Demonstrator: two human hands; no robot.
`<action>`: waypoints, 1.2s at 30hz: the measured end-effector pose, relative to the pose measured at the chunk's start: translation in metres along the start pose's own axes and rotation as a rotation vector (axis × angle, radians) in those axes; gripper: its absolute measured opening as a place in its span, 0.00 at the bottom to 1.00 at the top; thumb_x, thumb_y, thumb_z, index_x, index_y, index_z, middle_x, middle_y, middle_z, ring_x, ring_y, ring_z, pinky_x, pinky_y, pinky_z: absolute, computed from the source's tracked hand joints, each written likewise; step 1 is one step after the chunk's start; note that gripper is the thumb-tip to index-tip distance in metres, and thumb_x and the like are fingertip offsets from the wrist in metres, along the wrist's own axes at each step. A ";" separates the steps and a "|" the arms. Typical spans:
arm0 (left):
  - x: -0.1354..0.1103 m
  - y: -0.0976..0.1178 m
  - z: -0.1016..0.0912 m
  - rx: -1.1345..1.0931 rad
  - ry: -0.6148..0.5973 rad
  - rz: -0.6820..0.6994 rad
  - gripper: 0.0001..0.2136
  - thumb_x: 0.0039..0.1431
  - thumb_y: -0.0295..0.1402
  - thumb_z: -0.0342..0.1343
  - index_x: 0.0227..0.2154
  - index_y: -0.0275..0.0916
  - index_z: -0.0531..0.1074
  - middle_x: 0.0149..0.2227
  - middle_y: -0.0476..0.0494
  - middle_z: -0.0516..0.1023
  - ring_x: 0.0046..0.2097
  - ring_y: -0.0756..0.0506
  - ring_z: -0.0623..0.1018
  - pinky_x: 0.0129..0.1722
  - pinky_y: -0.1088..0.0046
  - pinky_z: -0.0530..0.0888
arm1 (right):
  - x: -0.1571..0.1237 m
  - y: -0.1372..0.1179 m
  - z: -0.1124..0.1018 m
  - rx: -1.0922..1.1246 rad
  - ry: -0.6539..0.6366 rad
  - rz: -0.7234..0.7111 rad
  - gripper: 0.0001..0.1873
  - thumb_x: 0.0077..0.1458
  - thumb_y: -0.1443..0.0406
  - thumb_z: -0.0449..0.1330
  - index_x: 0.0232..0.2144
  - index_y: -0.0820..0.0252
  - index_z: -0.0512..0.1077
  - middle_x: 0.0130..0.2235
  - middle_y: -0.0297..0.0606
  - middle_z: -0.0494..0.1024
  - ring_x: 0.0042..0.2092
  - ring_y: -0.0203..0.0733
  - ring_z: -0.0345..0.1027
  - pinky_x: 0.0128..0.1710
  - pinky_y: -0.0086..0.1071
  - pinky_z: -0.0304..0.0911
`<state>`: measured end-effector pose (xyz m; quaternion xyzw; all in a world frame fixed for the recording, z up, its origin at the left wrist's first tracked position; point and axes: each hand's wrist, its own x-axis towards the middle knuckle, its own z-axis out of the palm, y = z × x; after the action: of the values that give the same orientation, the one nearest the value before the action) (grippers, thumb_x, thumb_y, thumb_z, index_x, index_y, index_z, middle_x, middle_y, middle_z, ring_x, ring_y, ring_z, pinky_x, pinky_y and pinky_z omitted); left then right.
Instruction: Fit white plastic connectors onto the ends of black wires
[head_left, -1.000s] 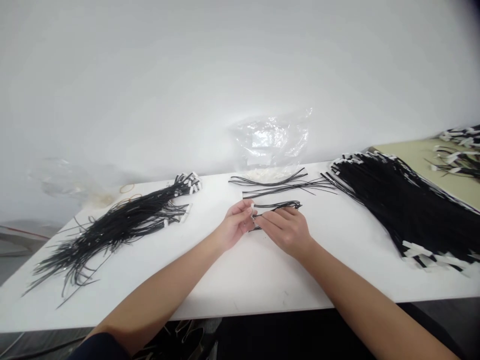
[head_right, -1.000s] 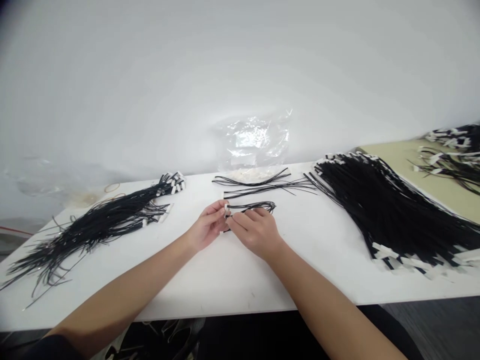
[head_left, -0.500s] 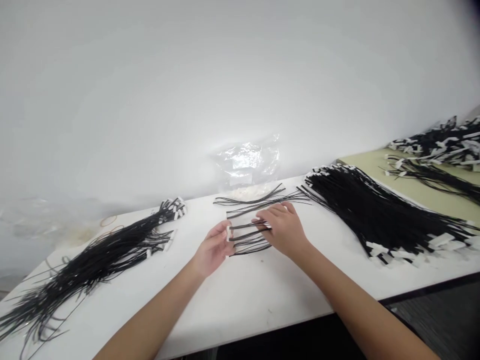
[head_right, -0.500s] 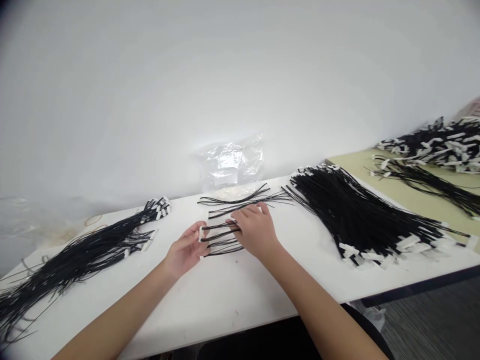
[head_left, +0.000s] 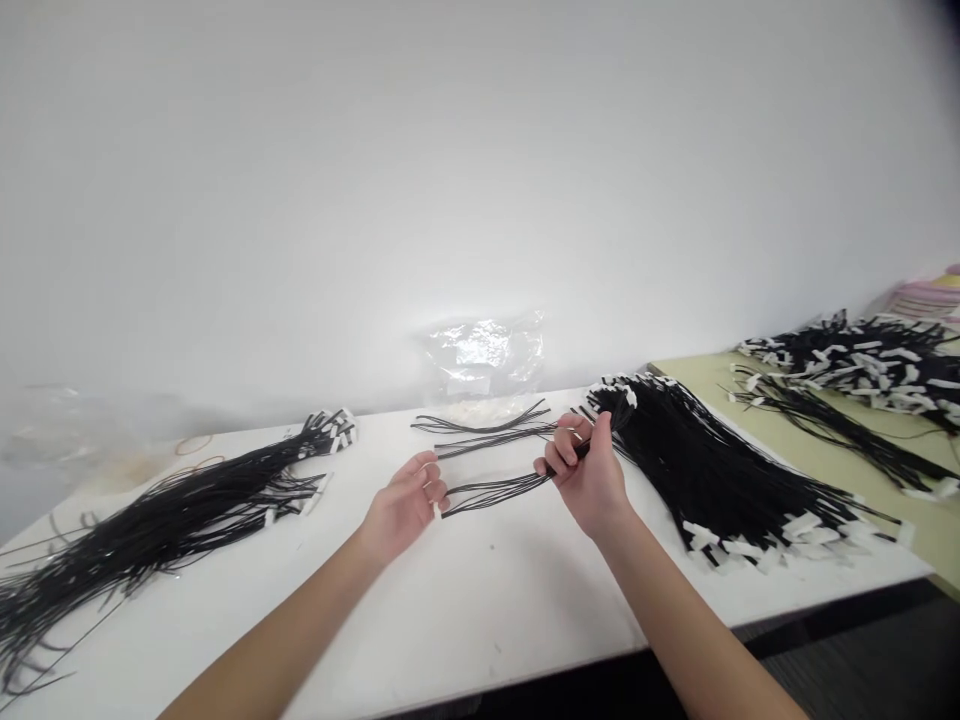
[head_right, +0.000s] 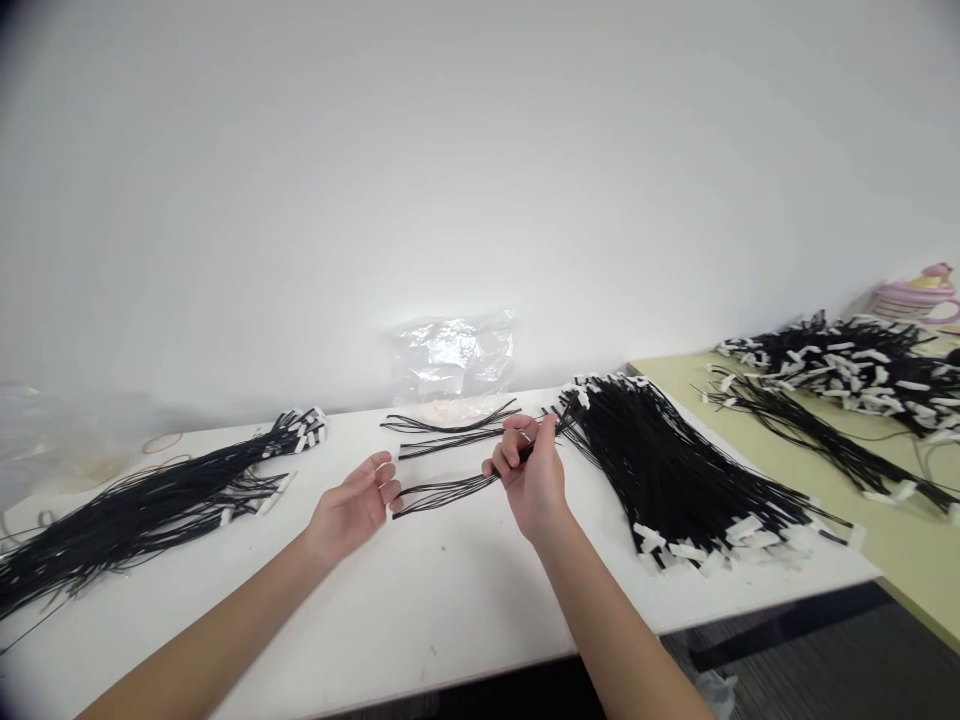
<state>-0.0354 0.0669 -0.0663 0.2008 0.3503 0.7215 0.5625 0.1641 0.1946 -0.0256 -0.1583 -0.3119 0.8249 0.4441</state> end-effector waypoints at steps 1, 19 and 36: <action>-0.001 -0.001 0.001 -0.005 -0.008 -0.013 0.11 0.49 0.25 0.55 0.38 0.37 0.68 0.29 0.49 0.63 0.28 0.51 0.66 0.27 0.71 0.66 | -0.003 0.004 0.002 -0.019 0.007 -0.017 0.24 0.55 0.44 0.46 0.30 0.57 0.65 0.17 0.25 0.52 0.19 0.29 0.49 0.22 0.29 0.59; -0.011 -0.013 0.017 -0.085 -0.009 -0.130 0.10 0.51 0.26 0.55 0.38 0.37 0.69 0.34 0.45 0.69 0.32 0.51 0.69 0.25 0.78 0.64 | -0.029 0.044 0.005 -0.524 -0.089 -0.575 0.14 0.61 0.57 0.45 0.46 0.56 0.55 0.26 0.31 0.73 0.28 0.35 0.68 0.32 0.34 0.64; -0.019 -0.017 0.013 0.254 -0.536 -0.445 0.20 0.53 0.31 0.53 0.49 0.33 0.67 0.48 0.30 0.68 0.47 0.38 0.72 0.49 0.59 0.64 | 0.075 -0.216 -0.067 -1.953 0.137 -0.148 0.26 0.57 0.51 0.44 0.44 0.66 0.67 0.18 0.34 0.67 0.20 0.31 0.61 0.24 0.27 0.53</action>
<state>-0.0100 0.0544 -0.0681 0.3697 0.3126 0.4541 0.7479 0.2952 0.3705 0.0668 -0.4836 -0.8396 0.1632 0.1858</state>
